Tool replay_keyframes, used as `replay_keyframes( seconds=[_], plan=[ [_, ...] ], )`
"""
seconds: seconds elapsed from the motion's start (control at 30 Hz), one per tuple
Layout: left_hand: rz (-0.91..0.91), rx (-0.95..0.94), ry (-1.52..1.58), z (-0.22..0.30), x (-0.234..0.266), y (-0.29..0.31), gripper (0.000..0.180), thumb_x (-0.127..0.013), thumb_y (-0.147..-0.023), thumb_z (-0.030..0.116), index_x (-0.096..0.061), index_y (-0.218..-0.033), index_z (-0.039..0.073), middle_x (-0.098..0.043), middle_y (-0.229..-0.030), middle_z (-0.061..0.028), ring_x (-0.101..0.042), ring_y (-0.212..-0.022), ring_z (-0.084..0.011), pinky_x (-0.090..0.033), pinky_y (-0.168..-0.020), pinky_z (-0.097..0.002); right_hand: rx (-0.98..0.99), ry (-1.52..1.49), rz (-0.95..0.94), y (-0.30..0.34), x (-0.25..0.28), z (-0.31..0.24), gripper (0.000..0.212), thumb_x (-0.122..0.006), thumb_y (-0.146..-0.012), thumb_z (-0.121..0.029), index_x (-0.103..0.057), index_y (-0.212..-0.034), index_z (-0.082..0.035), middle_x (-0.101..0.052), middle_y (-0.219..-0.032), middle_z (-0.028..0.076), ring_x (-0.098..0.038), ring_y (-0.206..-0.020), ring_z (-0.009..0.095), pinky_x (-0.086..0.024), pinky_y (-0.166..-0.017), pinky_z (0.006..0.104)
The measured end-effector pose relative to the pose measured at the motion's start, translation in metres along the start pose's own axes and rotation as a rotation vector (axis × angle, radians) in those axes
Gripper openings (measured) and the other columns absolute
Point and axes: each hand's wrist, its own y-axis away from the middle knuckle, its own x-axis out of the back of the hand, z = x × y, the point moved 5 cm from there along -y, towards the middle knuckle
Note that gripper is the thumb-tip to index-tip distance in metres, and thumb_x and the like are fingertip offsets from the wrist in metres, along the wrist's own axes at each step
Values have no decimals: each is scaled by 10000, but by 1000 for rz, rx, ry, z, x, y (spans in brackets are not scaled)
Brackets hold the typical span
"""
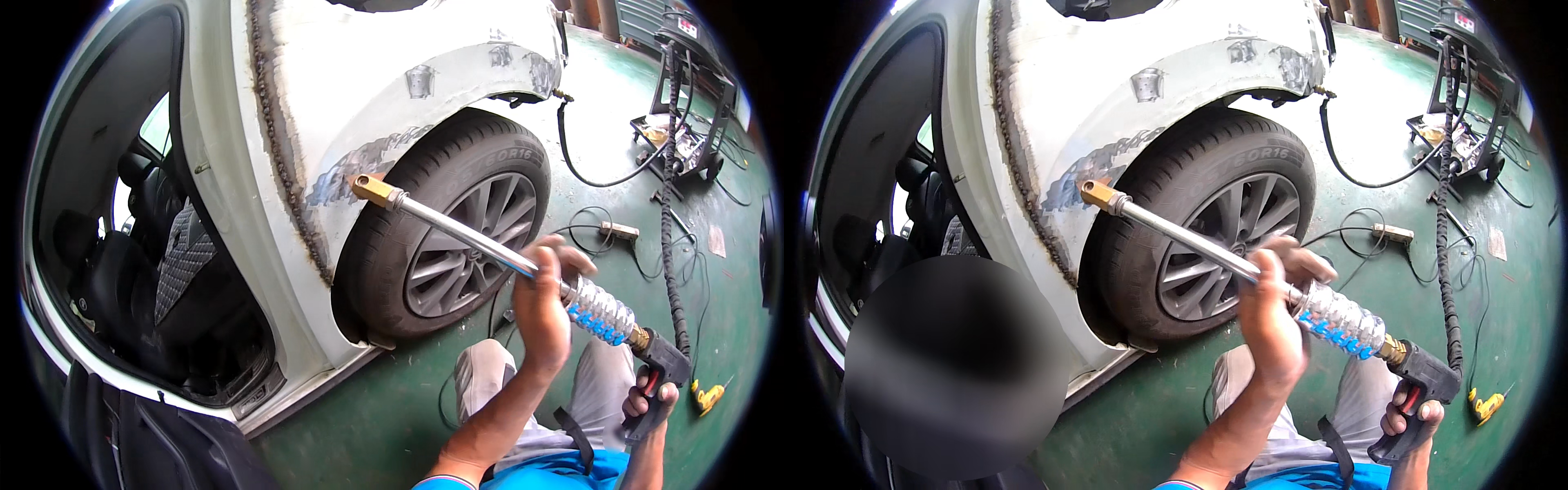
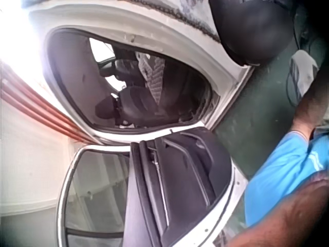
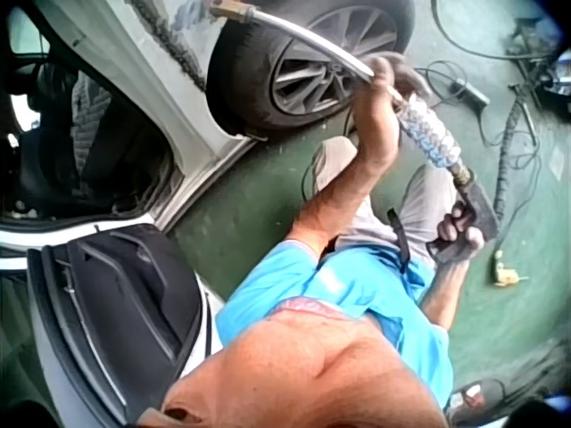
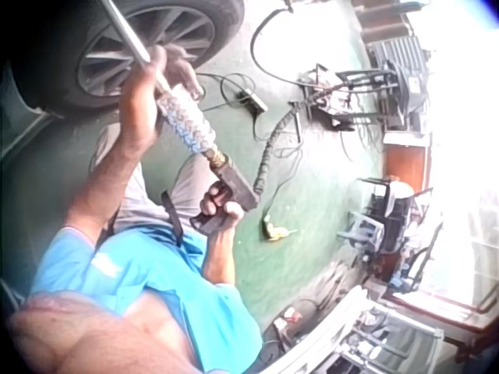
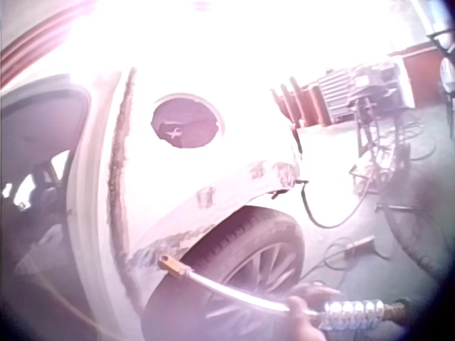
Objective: The person uses a pneumatic dent removal tool to pull out a dent on the car's front fender. They then switch to an angle grinder to smooth the surface and finish by tapping the area with a hammer.
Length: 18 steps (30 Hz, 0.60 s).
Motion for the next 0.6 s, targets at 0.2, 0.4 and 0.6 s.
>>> replay_keyframes(
  seconds=[0.2, 0.4, 0.6],
  plan=[
    [112, 189, 316, 19, 0, -14, 645, -349, -962, 701, -499, -887, 78, -414, -649, -17, -385, -551, -133, -387, -580, -314, 25, 79, -10, -1, -4, -3, 436, -639, -752, -178, -531, -1073, 96, -650, -947, 158, -618, -621, 258, -491, -554, 412],
    [-512, 134, 713, 21, -14, -31, 673, -268, -918, 773, -417, -750, 138, -279, -538, 39, -242, -424, -101, -309, -437, -304, 162, 335, -178, -9, -21, -3, 470, -725, -691, -223, -553, -976, 109, -620, -722, 223, -610, -563, 270, -490, -510, 412],
    [311, 59, 68, 18, -10, -10, 438, -425, -1029, 528, -493, -939, 106, -386, -653, 18, -377, -545, -111, -398, -560, -279, -45, 59, 1, -9, -12, -15, 438, -626, -890, -305, -507, -1078, 72, -613, -941, 122, -602, -661, 198, -483, -563, 354]
  ],
)
